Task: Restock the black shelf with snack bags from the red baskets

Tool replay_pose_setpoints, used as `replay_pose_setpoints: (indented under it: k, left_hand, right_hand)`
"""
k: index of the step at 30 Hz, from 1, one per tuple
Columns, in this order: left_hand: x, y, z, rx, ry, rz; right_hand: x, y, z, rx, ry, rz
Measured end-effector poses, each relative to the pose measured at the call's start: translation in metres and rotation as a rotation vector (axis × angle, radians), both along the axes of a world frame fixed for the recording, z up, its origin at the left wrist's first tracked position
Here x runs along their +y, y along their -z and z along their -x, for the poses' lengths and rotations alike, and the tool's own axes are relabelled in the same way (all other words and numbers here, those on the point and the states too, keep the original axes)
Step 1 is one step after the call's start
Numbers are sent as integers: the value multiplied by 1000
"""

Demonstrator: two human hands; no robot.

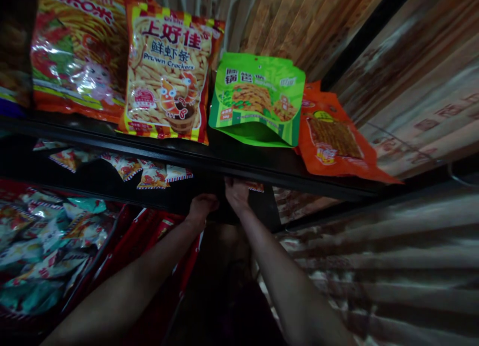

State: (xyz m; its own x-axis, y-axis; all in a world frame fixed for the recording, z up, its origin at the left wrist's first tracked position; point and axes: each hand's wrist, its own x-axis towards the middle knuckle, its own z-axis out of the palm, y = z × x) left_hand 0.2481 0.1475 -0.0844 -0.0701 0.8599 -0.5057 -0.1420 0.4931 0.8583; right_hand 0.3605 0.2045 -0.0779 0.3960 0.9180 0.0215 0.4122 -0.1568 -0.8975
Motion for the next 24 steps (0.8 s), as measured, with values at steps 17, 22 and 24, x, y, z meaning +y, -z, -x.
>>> replay_pose_setpoints:
  k: [17, 22, 24]
  left_hand:
    - [-24, -26, 112, -298, -334, 127]
    - [-8, -27, 120, -333, -383, 3]
    - [0, -28, 114, -379, -340, 1]
  right_hand:
    - [11, 16, 103, -732, -416, 205]
    - [-12, 16, 64, -767, -367, 217]
    - [-22, 14, 60, -774, -369, 202]
